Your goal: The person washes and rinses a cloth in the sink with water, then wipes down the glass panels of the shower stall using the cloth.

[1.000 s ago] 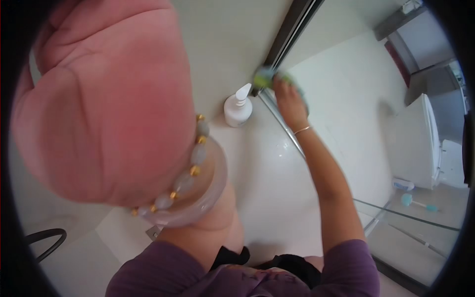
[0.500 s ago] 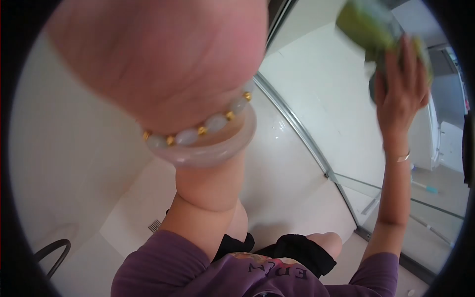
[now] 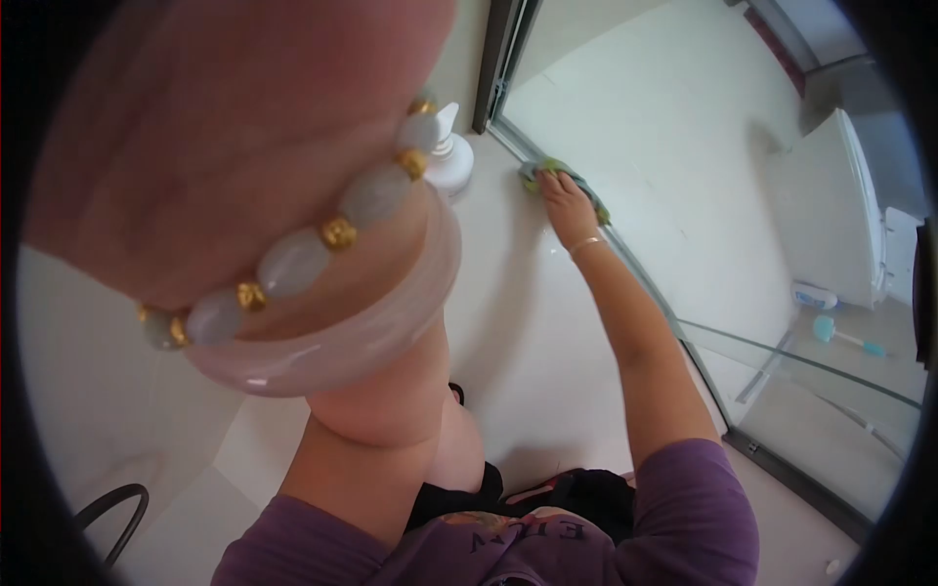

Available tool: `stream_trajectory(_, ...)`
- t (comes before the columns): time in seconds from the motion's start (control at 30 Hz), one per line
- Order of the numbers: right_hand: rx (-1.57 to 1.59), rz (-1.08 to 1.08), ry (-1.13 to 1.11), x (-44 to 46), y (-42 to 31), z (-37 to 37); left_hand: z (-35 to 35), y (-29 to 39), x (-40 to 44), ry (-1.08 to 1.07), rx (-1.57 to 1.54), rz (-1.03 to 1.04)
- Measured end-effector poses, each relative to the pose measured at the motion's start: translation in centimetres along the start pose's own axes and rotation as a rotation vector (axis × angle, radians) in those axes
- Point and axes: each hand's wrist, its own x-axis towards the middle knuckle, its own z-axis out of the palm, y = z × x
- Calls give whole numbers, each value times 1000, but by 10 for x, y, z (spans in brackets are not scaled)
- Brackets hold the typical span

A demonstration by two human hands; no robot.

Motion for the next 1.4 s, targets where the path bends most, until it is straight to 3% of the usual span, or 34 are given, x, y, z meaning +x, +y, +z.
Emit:
stream_trajectory(0.33,-130,-210,-225,-328,65,-19,-11,-31,-12,16,92,-57)
stream_trajectory(0.43,-118,-206,-305,-328,72,-33,-4,-45,-10,-22,153,-99)
stream_trajectory(0.5,-4,-145,-270,-281,68,-36,7,-58,-4,-84,205,-136)
stream_trajectory(0.6,28,0,-11,-186,64,-48,32,-80,10,-217,261,-194)
stream_trajectory(0.7,26,145,198,-154,61,-61,61,-98,16,-360,262,-265)
stream_trajectory(0.8,24,130,137,-209,75,-72,91,-114,16,-468,297,-301)
stream_trajectory(0.93,8,187,246,-346,92,-57,127,-140,-11,-579,336,-331)
stream_trajectory(1.07,142,697,445,-430,141,-114,147,-167,-70,-668,455,-251)
stream_trajectory(1.1,81,744,638,-446,167,-136,150,-174,-86,-698,565,-203)
stream_trajectory(1.13,-233,770,735,-460,193,-151,153,-180,-101,-729,675,-151)
stream_trajectory(1.17,-325,844,824,-482,217,-155,166,-188,-119,-767,791,-96)
stream_trajectory(1.23,-350,980,975,-511,251,-132,177,-193,-153,-824,780,-205)
stream_trajectory(1.33,-411,1093,1172,-450,226,-126,200,-192,-180,-937,748,-262)
stream_trajectory(1.4,-64,1181,924,-424,150,-91,220,-194,-186,-1030,758,-249)
